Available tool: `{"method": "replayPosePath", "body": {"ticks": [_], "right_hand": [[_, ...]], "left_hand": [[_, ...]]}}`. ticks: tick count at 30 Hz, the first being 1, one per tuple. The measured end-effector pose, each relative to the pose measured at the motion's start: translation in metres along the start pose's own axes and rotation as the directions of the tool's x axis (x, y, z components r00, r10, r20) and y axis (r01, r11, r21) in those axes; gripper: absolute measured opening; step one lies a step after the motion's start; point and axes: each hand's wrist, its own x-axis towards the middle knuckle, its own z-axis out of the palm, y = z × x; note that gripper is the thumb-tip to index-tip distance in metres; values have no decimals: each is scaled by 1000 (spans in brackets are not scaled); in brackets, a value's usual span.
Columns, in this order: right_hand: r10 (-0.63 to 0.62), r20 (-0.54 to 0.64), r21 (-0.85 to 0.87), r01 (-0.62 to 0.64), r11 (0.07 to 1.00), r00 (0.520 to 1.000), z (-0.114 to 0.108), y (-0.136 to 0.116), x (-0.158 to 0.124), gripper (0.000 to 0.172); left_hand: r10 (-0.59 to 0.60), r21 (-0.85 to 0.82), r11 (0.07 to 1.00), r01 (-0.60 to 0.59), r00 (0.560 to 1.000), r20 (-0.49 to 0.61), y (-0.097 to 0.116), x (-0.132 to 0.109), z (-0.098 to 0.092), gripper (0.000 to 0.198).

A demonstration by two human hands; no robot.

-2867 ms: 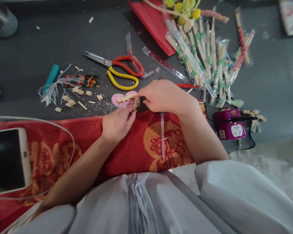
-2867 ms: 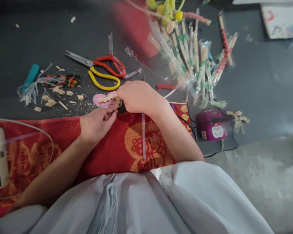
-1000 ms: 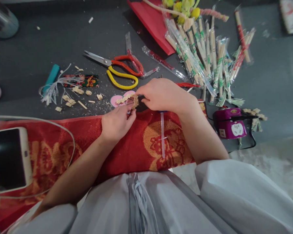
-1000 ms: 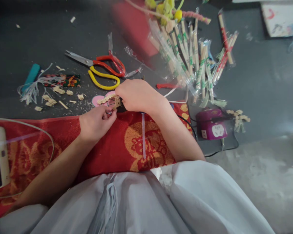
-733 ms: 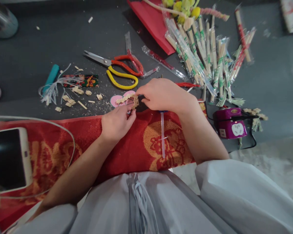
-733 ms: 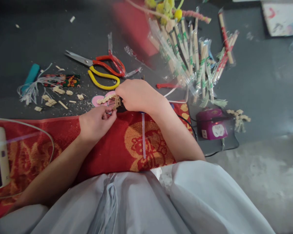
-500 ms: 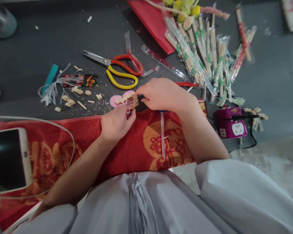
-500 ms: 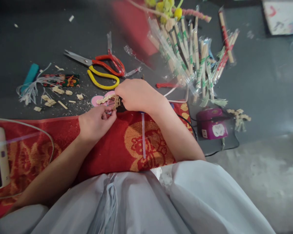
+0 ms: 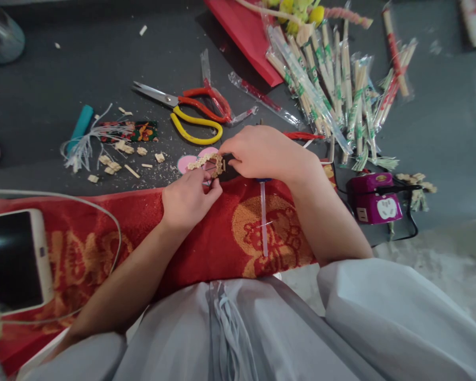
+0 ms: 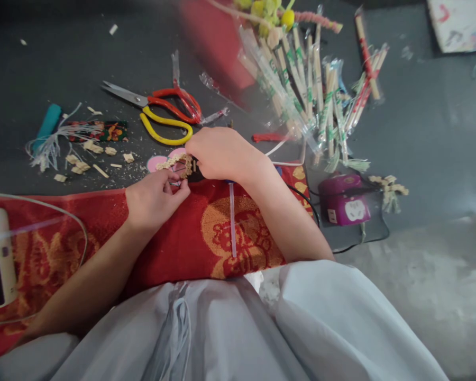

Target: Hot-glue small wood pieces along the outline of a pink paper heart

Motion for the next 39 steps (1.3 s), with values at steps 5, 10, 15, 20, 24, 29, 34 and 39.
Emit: {"method": "replayPosePath", "body": {"ticks": [5, 10, 15, 20, 24, 29, 34, 39], "right_hand": [[-6, 3, -3, 6, 1000, 1000, 1, 0, 0, 30], [4, 1, 3, -4, 1000, 1000, 2, 1, 0, 30], [-5, -6, 5, 5, 1000, 1000, 2, 1, 1, 31], [-16, -16, 0, 16, 1000, 1000, 3, 2, 1, 31], [-11, -16, -2, 11, 1000, 1000, 3, 2, 1, 30], [-15, -9, 0, 15, 1000, 1000, 2, 1, 1, 29], [-14, -10, -19, 14, 1000, 1000, 1, 1, 1, 29], [-13, -12, -10, 12, 1000, 1000, 2, 1, 1, 31]], "left_hand": [[-82, 58, 995, 79, 995, 56, 5, 2, -4, 31], [-61, 80, 995, 56, 996, 68, 4, 2, -5, 33], [-42, 63, 997, 37, 996, 76, 4, 2, -6, 29], [-29, 66, 997, 25, 998, 59, 3, 1, -4, 29], [-31, 80, 996, 25, 997, 65, 3, 1, -4, 30], [-43, 89, 995, 37, 997, 69, 4, 1, -5, 30], [-42, 95, 995, 35, 996, 75, 6, 1, -6, 28], [-29, 77, 997, 26, 998, 48, 5, 1, -6, 28]]}}
